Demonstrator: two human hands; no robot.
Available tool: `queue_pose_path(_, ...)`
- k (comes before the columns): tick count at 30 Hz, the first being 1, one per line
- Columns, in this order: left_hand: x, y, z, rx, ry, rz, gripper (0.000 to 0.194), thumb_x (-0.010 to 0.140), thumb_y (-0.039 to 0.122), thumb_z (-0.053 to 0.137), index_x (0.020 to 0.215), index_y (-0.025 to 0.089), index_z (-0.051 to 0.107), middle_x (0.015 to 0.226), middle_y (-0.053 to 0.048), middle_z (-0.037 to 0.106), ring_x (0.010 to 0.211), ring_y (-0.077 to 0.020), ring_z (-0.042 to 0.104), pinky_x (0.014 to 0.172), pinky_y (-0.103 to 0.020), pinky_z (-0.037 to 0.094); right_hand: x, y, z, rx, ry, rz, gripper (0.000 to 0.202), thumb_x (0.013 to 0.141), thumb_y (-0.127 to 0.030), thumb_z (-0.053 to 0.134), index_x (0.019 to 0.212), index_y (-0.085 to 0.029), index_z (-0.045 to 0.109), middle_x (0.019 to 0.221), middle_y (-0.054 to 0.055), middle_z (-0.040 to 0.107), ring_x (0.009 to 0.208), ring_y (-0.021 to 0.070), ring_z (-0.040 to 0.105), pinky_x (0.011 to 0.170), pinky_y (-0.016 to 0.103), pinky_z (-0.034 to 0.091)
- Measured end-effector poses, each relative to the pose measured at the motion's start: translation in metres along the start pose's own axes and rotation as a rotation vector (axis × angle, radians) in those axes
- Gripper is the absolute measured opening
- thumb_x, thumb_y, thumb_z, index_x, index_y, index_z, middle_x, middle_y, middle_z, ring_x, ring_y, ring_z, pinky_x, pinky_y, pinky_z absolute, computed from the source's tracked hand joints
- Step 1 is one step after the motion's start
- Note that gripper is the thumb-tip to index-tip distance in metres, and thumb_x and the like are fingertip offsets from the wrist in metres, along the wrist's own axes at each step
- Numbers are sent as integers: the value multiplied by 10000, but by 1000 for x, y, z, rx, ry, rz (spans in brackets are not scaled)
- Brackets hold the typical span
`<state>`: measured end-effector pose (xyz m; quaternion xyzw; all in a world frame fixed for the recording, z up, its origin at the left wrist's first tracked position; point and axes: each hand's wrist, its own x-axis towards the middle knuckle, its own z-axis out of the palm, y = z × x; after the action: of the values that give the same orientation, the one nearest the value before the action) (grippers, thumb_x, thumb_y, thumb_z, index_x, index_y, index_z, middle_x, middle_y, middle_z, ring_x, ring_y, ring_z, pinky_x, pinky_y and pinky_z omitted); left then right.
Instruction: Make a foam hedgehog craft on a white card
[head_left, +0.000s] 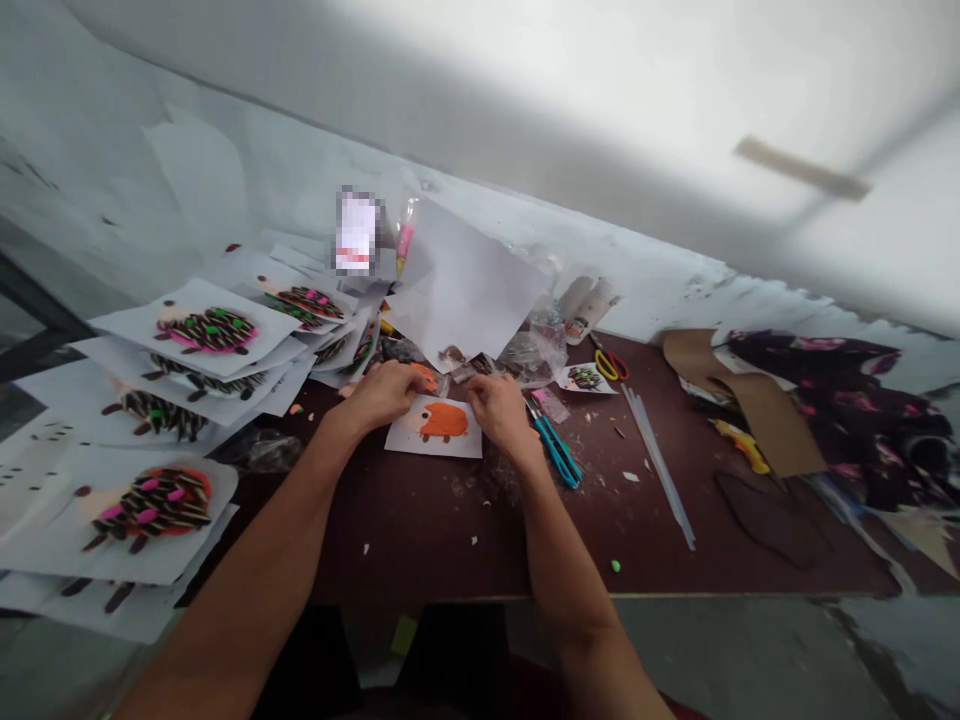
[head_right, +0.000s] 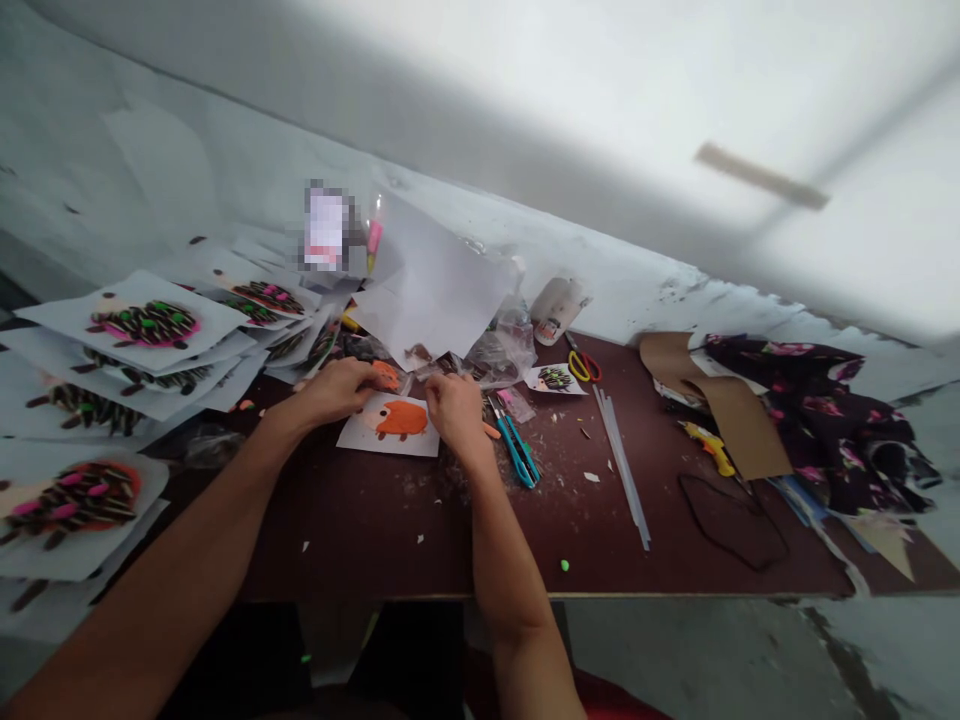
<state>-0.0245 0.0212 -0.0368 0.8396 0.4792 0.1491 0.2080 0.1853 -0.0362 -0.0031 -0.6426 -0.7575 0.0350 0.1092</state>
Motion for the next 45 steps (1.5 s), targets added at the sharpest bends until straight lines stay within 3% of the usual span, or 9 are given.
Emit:
queue_pose_path(6,-1,3,0,102,-9,-49,346,823,106,529,983,252,799,1028,-61,794,1010,-239,705,913,-314,502,3,-2,4,50,6,-26,241,993,-192,528,931,-170,759,956,82,775,915,200,655,914,305,377)
queue_pose_path(11,-2,5,-2,115,-34,-71,357,805,88,522,970,249,795,1049,-67,789,1019,-248,702,899,-319,494,-2,3,3,75,-2,6,210,949,-144,567,992,-184,769,1043,78,773,979,210,653,923,306,404)
queue_pose_path(19,-5,23,-11,37,-55,71,296,791,136,544,924,231,791,1014,-46,790,1026,-244,688,894,-314,486,-19,5,15,178,70,-71,224,957,-155,540,947,-173,762,959,82,739,941,209,621,923,319,414)
queue_pose_path(25,-11,27,-12,12,-137,142,392,743,223,637,1116,245,756,1160,-40,764,1124,-257,657,983,-337,475,-25,8,23,192,88,-101,285,918,-114,512,1037,-180,762,1030,95,722,979,228,595,942,342,411)
queue_pose_path(28,-8,21,-13,-20,-73,102,370,785,193,584,1109,224,762,1143,-56,766,1079,-239,675,955,-314,500,-27,12,22,204,121,-51,308,918,-100,494,1046,-181,762,1011,96,721,991,234,595,928,344,422)
queue_pose_path(34,-1,0,-12,113,198,-133,396,879,147,442,1076,190,784,1124,-103,771,1088,-266,684,970,-345,516,-29,12,24,198,134,-12,234,935,-122,537,1000,-175,756,992,93,731,980,235,603,920,340,425)
queue_pose_path(41,8,-5,-2,27,282,-72,421,846,116,431,1063,202,782,1120,-64,775,1092,-225,680,1020,-362,522,-29,9,28,212,182,-41,233,933,-113,538,972,-185,755,955,85,732,953,232,604,903,341,434)
queue_pose_path(45,23,5,1,3,225,-58,422,829,114,464,1093,189,784,1158,-86,769,1118,-228,677,1029,-357,521,-28,9,28,204,195,-59,232,932,-117,538,961,-191,755,945,82,732,937,231,604,892,339,434)
